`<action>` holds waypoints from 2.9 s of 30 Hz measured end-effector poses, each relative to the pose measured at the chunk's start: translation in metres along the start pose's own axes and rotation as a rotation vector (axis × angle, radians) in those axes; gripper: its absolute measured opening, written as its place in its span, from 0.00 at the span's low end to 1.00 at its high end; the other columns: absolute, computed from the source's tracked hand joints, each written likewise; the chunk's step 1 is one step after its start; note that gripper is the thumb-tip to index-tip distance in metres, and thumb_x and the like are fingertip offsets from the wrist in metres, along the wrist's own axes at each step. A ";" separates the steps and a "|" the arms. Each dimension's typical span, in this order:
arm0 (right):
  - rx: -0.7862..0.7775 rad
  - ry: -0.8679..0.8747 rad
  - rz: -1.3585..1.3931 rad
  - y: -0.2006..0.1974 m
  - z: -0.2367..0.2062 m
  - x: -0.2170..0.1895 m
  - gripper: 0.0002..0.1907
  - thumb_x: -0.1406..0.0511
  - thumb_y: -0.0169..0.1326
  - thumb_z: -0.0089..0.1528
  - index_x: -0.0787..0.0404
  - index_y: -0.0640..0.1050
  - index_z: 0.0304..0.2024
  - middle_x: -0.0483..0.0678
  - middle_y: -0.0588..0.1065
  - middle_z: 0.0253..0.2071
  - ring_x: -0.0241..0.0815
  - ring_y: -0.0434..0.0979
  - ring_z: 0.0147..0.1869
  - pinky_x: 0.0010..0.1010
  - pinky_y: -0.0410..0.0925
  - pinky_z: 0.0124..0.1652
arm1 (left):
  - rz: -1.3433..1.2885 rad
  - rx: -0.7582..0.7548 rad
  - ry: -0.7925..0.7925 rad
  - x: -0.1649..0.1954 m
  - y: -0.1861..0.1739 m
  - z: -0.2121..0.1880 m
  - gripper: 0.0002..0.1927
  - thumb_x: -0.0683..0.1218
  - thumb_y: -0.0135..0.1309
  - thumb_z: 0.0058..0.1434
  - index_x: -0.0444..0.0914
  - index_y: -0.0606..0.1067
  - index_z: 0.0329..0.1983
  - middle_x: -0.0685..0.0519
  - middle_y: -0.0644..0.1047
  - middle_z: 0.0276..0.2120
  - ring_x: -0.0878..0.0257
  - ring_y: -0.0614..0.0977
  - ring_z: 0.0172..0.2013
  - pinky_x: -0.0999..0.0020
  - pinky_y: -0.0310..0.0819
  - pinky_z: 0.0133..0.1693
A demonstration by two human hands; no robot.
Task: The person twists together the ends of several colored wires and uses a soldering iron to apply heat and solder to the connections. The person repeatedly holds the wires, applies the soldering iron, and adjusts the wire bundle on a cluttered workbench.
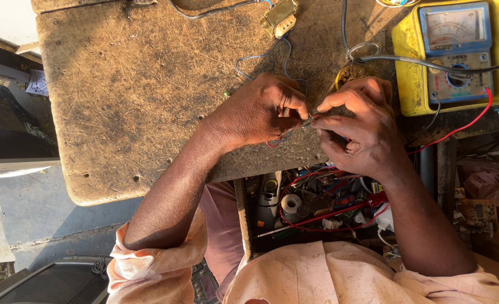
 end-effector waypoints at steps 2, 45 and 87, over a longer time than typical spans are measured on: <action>0.000 0.004 0.003 0.001 0.000 0.000 0.08 0.71 0.68 0.55 0.57 0.85 0.37 0.44 0.76 0.48 0.51 0.73 0.58 0.46 0.66 0.60 | 0.012 0.017 0.048 0.002 -0.001 0.000 0.03 0.40 0.65 0.61 0.40 0.82 0.38 0.53 0.81 0.33 0.64 0.85 0.36 0.66 0.83 0.37; -0.032 0.005 0.001 0.001 0.003 0.004 0.08 0.72 0.67 0.55 0.56 0.85 0.36 0.43 0.77 0.48 0.50 0.72 0.58 0.45 0.64 0.60 | 0.217 -0.151 -0.243 -0.030 -0.001 0.045 0.20 0.48 0.78 0.31 0.40 0.82 0.27 0.52 0.83 0.28 0.56 0.86 0.32 0.56 0.78 0.30; 0.341 1.231 -0.334 -0.153 -0.270 0.211 0.20 0.54 0.46 0.80 0.64 0.78 0.52 0.45 0.74 0.38 0.39 0.71 0.34 0.36 0.68 0.33 | 0.181 -0.162 -0.322 -0.030 -0.007 0.032 0.16 0.47 0.79 0.37 0.42 0.82 0.26 0.53 0.84 0.28 0.60 0.87 0.32 0.59 0.81 0.31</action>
Point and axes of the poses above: each hand's wrist, its own z-axis towards the middle knuckle, its own y-axis out of the palm, x = y × z, the point moved 8 cm from there along z, towards the middle knuckle
